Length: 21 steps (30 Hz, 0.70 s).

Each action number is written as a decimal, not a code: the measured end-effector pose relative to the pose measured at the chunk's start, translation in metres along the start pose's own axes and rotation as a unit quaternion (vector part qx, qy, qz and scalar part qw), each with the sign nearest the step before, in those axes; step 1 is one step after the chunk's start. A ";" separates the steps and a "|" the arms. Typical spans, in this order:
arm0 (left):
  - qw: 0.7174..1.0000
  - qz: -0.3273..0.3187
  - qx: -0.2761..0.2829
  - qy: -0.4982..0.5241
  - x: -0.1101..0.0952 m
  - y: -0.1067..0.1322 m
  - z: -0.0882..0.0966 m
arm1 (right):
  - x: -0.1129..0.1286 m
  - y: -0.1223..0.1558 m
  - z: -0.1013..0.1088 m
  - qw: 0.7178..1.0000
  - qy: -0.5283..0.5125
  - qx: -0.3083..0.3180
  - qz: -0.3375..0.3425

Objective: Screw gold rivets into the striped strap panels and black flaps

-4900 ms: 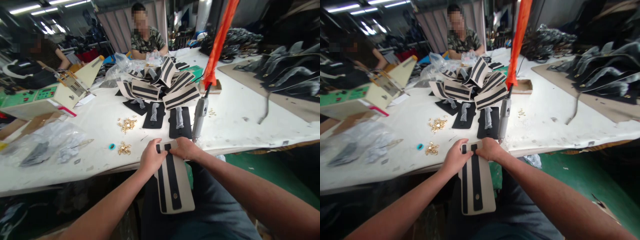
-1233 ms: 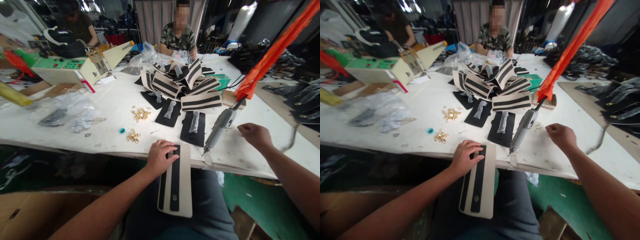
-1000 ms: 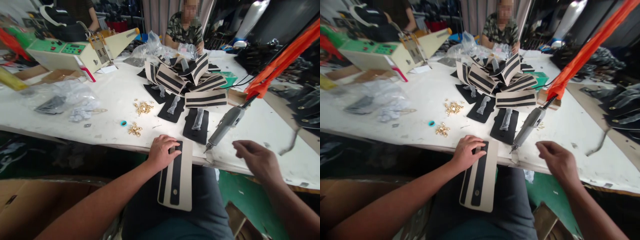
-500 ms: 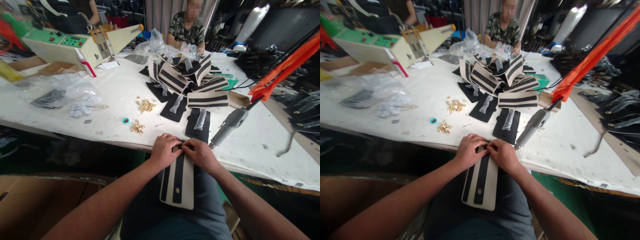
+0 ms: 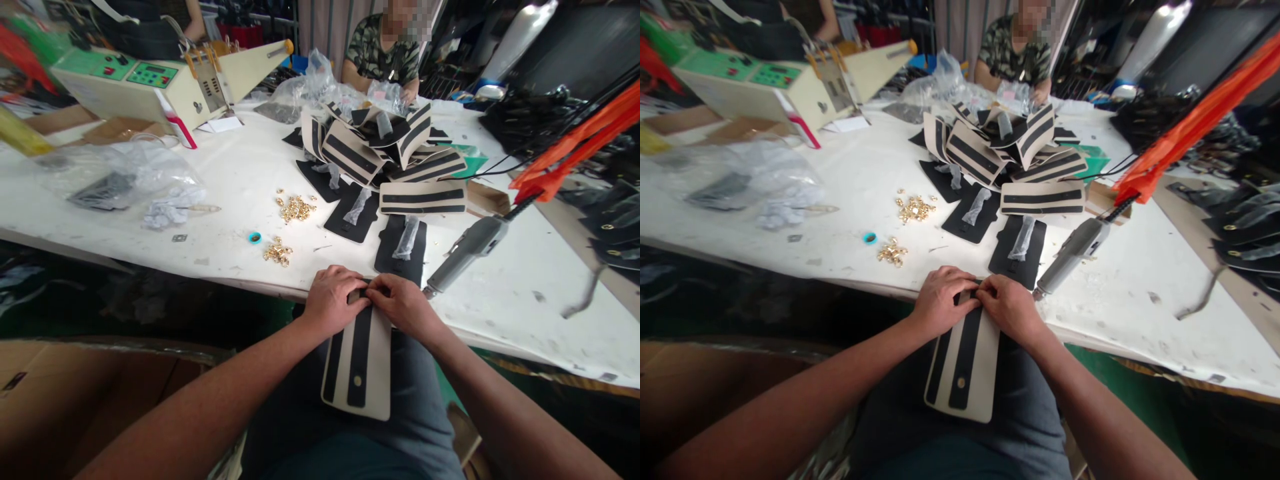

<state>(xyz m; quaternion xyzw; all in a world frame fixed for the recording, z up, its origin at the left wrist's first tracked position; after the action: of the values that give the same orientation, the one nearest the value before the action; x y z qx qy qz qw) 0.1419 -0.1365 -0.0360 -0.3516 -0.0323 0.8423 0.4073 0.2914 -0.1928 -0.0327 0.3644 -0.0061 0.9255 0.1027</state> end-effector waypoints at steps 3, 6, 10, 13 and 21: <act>1.000 0.003 0.000 -0.001 0.000 0.000 0.000 | -0.006 0.000 -0.003 1.000 -0.003 -0.008 -0.015; 1.000 0.001 -0.001 -0.003 -0.001 -0.001 0.000 | -0.006 0.002 -0.005 1.000 -0.008 -0.022 0.000; 1.000 0.004 -0.003 -0.001 -0.002 -0.002 0.001 | 0.006 0.023 0.011 0.991 -0.056 -0.105 0.065; 1.000 0.012 -0.005 0.006 -0.001 -0.003 0.000 | 0.002 0.054 0.046 0.959 -0.085 -0.263 0.059; 1.000 0.011 -0.014 0.015 -0.001 -0.004 0.001 | -0.066 0.055 0.096 0.860 -0.268 -0.430 -0.056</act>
<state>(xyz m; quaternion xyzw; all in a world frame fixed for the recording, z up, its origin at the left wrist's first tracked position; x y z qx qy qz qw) 0.1447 -0.1347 -0.0335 -0.3704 -0.0341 0.8407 0.3936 0.3928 -0.2673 -0.0035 0.5175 -0.4105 0.6903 0.2951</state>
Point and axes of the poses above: each hand's wrist, its own y-axis away from the middle knuckle, its own z-axis out of the back of the hand, x = y × z, the point moved 7 cm from there along -y, towards the middle knuckle, and after that the axes turned 1 degree about -x, right-handed, at the moved point
